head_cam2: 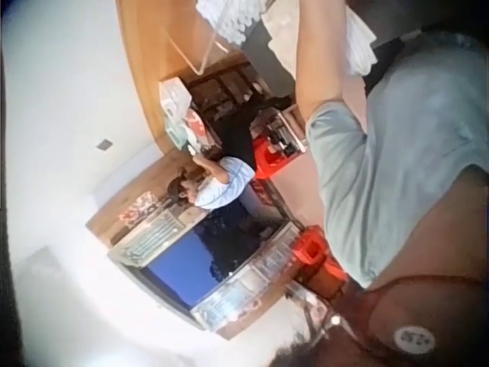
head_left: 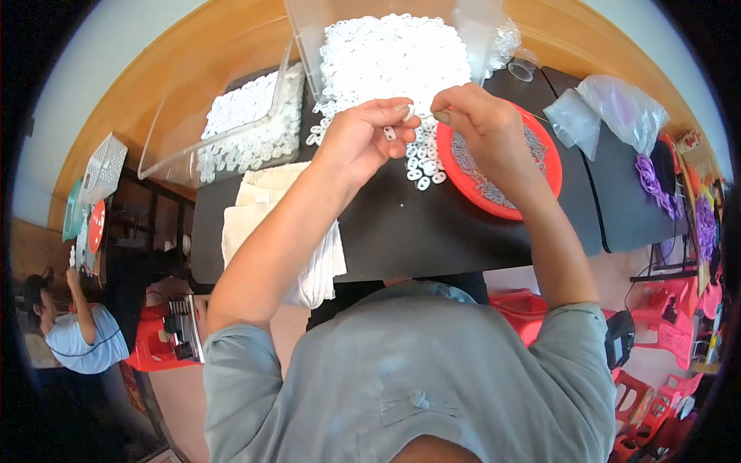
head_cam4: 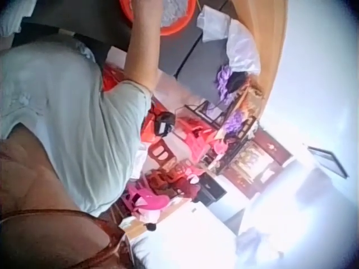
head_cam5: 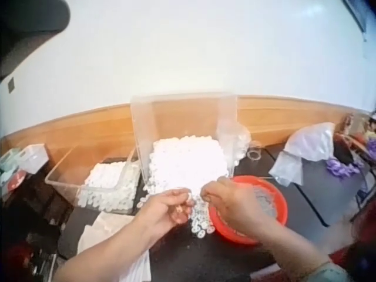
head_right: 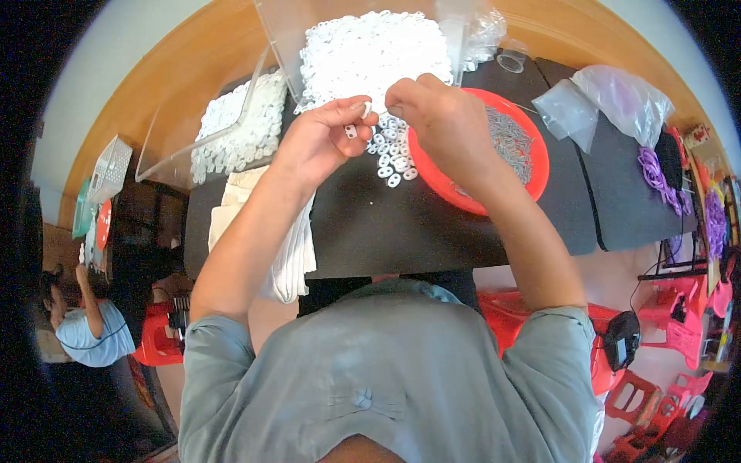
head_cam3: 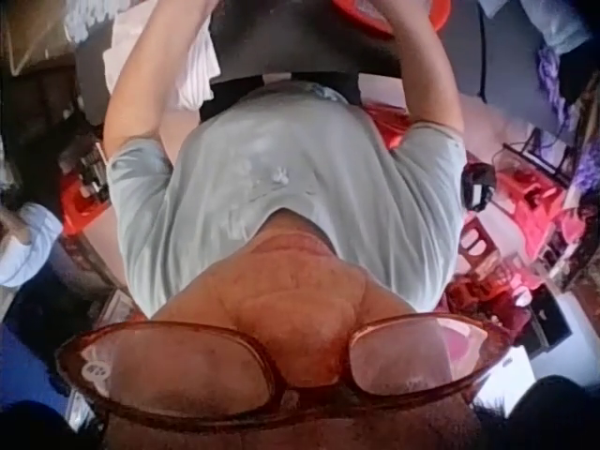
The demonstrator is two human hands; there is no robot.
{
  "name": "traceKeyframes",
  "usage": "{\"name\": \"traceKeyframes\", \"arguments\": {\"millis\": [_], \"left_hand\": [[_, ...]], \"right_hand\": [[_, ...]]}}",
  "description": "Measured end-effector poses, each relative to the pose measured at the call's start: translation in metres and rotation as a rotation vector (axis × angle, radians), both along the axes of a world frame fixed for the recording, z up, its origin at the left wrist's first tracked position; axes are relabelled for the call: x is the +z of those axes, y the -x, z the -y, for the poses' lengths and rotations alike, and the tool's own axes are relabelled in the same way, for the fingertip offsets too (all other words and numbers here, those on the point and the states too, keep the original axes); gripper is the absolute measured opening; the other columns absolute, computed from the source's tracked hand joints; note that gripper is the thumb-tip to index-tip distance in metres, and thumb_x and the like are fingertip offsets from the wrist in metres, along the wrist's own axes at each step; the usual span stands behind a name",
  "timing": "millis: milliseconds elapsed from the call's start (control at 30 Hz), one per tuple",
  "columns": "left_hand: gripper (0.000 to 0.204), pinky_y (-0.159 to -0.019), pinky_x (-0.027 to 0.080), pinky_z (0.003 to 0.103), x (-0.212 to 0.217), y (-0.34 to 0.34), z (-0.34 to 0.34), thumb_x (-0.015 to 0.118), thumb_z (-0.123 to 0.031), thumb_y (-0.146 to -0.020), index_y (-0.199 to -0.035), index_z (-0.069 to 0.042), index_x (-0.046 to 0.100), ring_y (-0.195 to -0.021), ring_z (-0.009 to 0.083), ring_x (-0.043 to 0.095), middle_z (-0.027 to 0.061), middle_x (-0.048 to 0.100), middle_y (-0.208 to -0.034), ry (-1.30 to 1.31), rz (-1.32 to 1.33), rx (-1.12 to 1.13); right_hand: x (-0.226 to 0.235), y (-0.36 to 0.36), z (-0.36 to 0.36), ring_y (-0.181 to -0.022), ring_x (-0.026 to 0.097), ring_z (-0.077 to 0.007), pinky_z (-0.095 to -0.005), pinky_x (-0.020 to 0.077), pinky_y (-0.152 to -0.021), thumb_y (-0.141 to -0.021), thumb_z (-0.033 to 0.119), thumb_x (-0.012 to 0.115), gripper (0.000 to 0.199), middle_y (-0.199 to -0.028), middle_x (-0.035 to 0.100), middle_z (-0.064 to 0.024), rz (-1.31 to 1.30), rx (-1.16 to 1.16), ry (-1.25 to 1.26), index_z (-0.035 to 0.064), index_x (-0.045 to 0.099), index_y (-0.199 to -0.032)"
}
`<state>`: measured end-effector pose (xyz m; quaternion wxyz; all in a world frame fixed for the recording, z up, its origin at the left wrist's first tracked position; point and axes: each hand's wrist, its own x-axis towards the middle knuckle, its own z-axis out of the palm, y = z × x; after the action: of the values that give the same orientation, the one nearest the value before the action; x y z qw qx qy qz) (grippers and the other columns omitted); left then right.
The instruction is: Assembling small white plastic components by inserting grey pins into them.
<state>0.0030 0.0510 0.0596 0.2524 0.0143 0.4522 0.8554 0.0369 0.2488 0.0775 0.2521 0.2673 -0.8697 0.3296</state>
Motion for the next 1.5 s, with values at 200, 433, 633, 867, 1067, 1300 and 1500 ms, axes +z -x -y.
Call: {"name": "traceKeyframes", "arguments": {"millis": [200, 433, 633, 867, 1067, 1300, 1500], "left_hand": [[0.025, -0.047, 0.043, 0.025, -0.008, 0.0, -0.037, 0.058, -0.001, -0.087, -0.111, 0.007, 0.053, -0.061, 0.0193, 0.06, 0.0192, 0.065, -0.086, 0.067, -0.003, 0.068], [0.023, -0.043, 0.043, 0.024, -0.012, 0.0, -0.051, 0.059, 0.002, -0.085, -0.108, 0.007, 0.054, -0.056, 0.0166, 0.058, 0.0209, 0.067, -0.085, 0.105, 0.004, 0.091], [0.022, -0.041, 0.041, 0.023, -0.012, -0.002, -0.053, 0.06, 0.002, -0.084, -0.105, 0.006, 0.054, -0.052, 0.0147, 0.057, 0.0204, 0.067, -0.082, 0.154, -0.031, 0.101], [0.021, -0.04, 0.038, 0.022, -0.01, -0.004, -0.061, 0.06, 0.002, -0.083, -0.103, 0.005, 0.055, -0.051, 0.0129, 0.056, 0.0199, 0.067, -0.081, 0.192, -0.069, 0.115], [0.025, -0.04, 0.036, 0.022, -0.007, -0.002, -0.07, 0.061, 0.003, -0.081, -0.105, 0.005, 0.054, -0.05, 0.0133, 0.055, 0.0211, 0.066, -0.081, 0.179, -0.054, 0.125], [0.031, -0.041, 0.036, 0.024, -0.012, 0.005, -0.068, 0.06, 0.001, -0.081, -0.111, 0.005, 0.051, -0.051, 0.0139, 0.054, 0.0212, 0.066, -0.084, 0.183, -0.017, 0.111], [0.031, -0.041, 0.037, 0.024, -0.015, 0.007, -0.068, 0.061, -0.001, -0.082, -0.111, 0.005, 0.051, -0.05, 0.0142, 0.053, 0.0207, 0.066, -0.083, 0.181, -0.002, 0.118]], "right_hand": [[-0.009, 0.002, -0.022, -0.075, 0.06, -0.0235, -0.0316, 0.047, -0.067, -0.083, -0.002, 0.059, 0.01, -0.085, 0.06, -0.01, 0.01, -0.072, 0.004, 0.0024, 0.06, -0.092], [-0.018, 0.005, -0.03, -0.077, 0.063, -0.0266, -0.0343, 0.0482, -0.066, -0.082, -0.002, 0.059, 0.011, -0.085, 0.061, -0.0111, 0.028, -0.123, -0.012, 0.0038, 0.06, -0.092], [-0.02, 0.006, -0.03, -0.076, 0.062, -0.0293, -0.0364, 0.048, -0.063, -0.082, 0.001, 0.06, 0.011, -0.085, 0.061, -0.0103, 0.055, -0.132, -0.054, 0.0058, 0.061, -0.092], [-0.027, 0.012, -0.038, -0.074, 0.061, -0.0321, -0.0408, 0.0462, -0.063, -0.083, 0.007, 0.059, 0.008, -0.083, 0.06, -0.0107, 0.039, -0.062, -0.008, 0.0067, 0.06, -0.09], [-0.026, 0.013, -0.05, -0.076, 0.062, -0.0346, -0.0454, 0.0459, -0.064, -0.084, 0.013, 0.057, 0.007, -0.084, 0.063, -0.0117, 0.123, -0.013, 0.074, 0.0072, 0.06, -0.087], [-0.018, 0.006, -0.051, -0.065, 0.057, -0.0302, -0.0378, 0.0433, -0.059, -0.085, 0.009, 0.059, 0.007, -0.071, 0.057, -0.0143, 0.17, -0.131, 0.034, 0.0037, 0.057, -0.089], [-0.022, 0.005, -0.046, -0.069, 0.059, -0.0345, -0.0422, 0.0434, -0.058, -0.085, 0.011, 0.059, 0.007, -0.074, 0.06, -0.0137, 0.114, -0.145, -0.023, 0.0054, 0.057, -0.088]]}}
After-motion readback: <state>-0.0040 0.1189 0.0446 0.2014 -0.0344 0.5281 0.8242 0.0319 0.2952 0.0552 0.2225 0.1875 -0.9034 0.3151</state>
